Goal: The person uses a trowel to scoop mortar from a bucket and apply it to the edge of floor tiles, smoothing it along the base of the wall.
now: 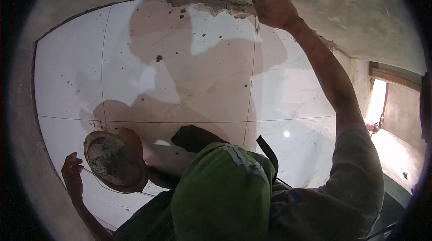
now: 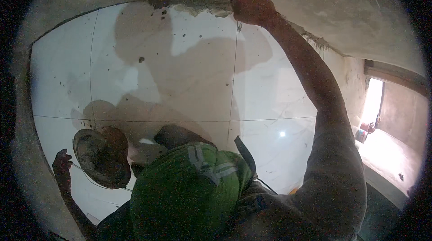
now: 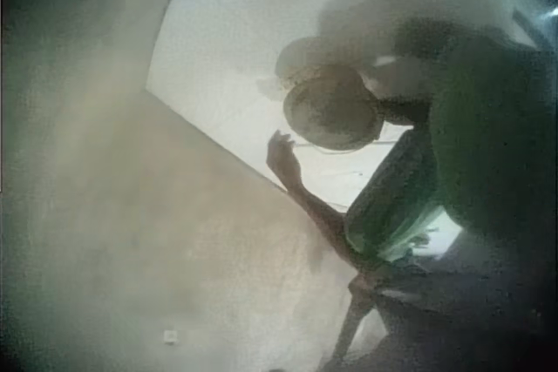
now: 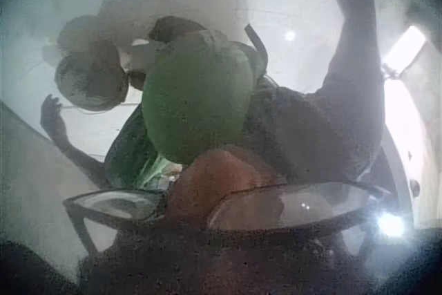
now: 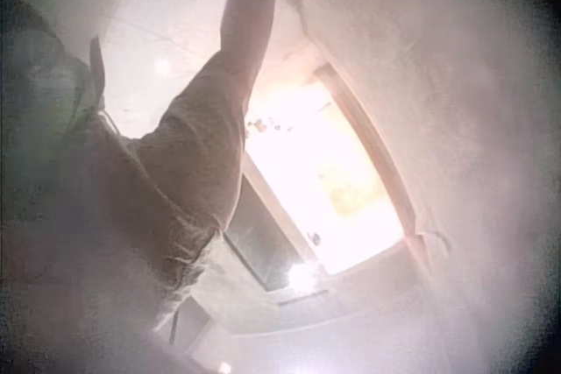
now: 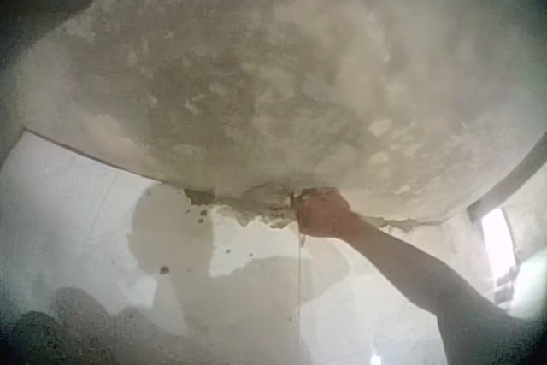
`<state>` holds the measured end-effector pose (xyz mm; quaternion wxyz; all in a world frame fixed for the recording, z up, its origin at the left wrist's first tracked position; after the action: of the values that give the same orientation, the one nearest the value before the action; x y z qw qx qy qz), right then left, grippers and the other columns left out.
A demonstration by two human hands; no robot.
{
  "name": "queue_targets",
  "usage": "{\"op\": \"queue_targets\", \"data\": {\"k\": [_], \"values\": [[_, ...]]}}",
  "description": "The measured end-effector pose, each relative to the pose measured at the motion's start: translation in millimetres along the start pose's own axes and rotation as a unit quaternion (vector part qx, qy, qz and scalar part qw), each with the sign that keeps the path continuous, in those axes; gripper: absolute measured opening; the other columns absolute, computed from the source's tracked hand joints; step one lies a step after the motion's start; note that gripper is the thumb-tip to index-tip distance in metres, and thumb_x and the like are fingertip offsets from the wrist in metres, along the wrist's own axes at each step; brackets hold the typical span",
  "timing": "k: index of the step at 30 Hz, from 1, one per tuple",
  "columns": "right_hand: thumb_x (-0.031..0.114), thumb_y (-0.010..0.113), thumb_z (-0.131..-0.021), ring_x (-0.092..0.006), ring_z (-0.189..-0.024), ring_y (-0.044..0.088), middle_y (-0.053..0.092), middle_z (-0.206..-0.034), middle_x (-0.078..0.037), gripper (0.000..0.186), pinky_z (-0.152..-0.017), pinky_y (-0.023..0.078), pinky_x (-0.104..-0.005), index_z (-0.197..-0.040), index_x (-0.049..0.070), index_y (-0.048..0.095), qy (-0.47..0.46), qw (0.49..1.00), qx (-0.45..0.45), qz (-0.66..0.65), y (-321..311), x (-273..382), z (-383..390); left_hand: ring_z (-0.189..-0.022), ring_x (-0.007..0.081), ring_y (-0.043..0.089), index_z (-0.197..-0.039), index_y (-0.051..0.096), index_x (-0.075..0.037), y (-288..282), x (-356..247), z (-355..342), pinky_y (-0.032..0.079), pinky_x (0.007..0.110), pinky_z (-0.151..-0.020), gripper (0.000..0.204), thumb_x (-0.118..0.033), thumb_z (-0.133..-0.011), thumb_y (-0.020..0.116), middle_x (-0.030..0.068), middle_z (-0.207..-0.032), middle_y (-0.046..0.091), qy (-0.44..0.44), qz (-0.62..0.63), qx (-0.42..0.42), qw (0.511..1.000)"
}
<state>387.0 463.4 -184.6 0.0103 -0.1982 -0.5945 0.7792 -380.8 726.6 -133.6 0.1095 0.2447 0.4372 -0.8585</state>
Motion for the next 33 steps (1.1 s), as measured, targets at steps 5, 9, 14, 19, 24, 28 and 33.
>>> {"op": "queue_targets", "data": {"k": [5, 9, 14, 19, 24, 28, 33], "values": [[0.023, 0.064, -0.085, -0.0345, -0.095, 0.071, 0.072, -0.100, -0.015, 0.033, -0.084, 0.059, -0.0481, -0.113, 0.007, 0.068, 0.035, 0.999, -0.017, 0.024, 20, -52, 65, -0.077, 0.0165, 0.060, -0.126, 0.064, -0.003, -7, 21, 20, 0.049, 0.033, -0.073, 0.037, -0.032, -0.107, 0.052, 0.0072, -0.093, 0.066, -0.033, -0.007, -0.028, 0.999], [0.020, 0.062, -0.091, -0.0350, -0.094, 0.070, 0.070, -0.104, -0.015, 0.029, -0.084, 0.058, -0.0481, -0.116, 0.007, 0.067, 0.119, 0.967, -0.086, -0.210, 30, -88, 114, -0.076, 0.0118, 0.058, -0.126, 0.064, -0.003, -1, 43, 19, 0.046, 0.027, -0.070, 0.036, -0.030, -0.104, 0.055, 0.0039, -0.096, 0.066, -0.091, -0.023, 0.013, 0.996], [0.023, 0.061, -0.095, -0.0370, -0.095, 0.069, 0.069, -0.107, -0.015, 0.025, -0.084, 0.056, -0.0498, -0.114, 0.008, 0.068, 0.033, 0.984, -0.110, -0.136, 83, -62, 109, -0.077, 0.0142, 0.059, -0.126, 0.064, -0.003, 3, 23, 1, 0.047, 0.031, -0.071, 0.035, -0.030, -0.106, 0.053, 0.0069, -0.093, 0.068, -0.032, -0.017, 0.004, 0.999], [0.029, 0.060, -0.097, -0.0402, -0.097, 0.068, 0.069, -0.107, -0.017, 0.029, -0.085, 0.057, -0.0520, -0.116, 0.009, 0.068, 0.095, 0.970, -0.103, -0.199, 111, -52, 77, -0.076, 0.0140, 0.059, -0.125, 0.065, -0.004, 5, 10, 9, 0.047, 0.030, -0.071, 0.038, -0.035, -0.108, 0.052, 0.0061, -0.091, 0.067, -0.027, -0.008, 0.010, 1.000], [0.018, 0.066, -0.091, -0.0367, -0.087, 0.071, 0.070, -0.107, -0.015, 0.023, -0.077, 0.058, -0.0451, -0.113, 0.010, 0.070, 0.074, 0.972, -0.152, -0.163, 75, -21, 44, -0.076, 0.0148, 0.059, -0.125, 0.064, -0.002, -1, 17, 25, 0.047, 0.031, -0.071, 0.042, -0.038, -0.108, 0.051, 0.0063, -0.090, 0.066, -0.049, -0.053, -0.016, 0.997], [0.020, 0.065, -0.092, -0.0363, -0.086, 0.071, 0.070, -0.106, -0.016, 0.025, -0.074, 0.059, -0.0465, -0.114, 0.011, 0.070, 0.060, 0.961, -0.160, -0.217, 55, 7, 34, -0.076, 0.0157, 0.059, -0.125, 0.064, -0.003, -1, 21, 31, 0.047, 0.032, -0.071, 0.041, -0.038, -0.108, 0.051, 0.0068, -0.091, 0.066, -0.036, 0.003, -0.008, 0.999], [0.030, 0.059, -0.094, -0.0342, -0.088, 0.072, 0.072, -0.105, -0.013, 0.030, -0.080, 0.058, -0.0528, -0.117, 0.013, 0.070, 0.035, 0.974, -0.162, -0.155, 55, 34, 2, -0.079, 0.0168, 0.061, -0.125, 0.064, -0.002, -1, 21, 37, 0.048, 0.033, -0.073, 0.038, -0.034, -0.107, 0.052, 0.0076, -0.091, 0.066, -0.072, -0.013, -0.002, 0.997]]}}
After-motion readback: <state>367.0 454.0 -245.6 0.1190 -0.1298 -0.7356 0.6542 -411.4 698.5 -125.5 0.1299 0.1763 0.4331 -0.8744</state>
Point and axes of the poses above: each hand's wrist, its own z-axis away from the middle knuckle, its own y-axis out of the palm, x = y × z, the point moved 5 cm from there along -z, towards the middle knuckle
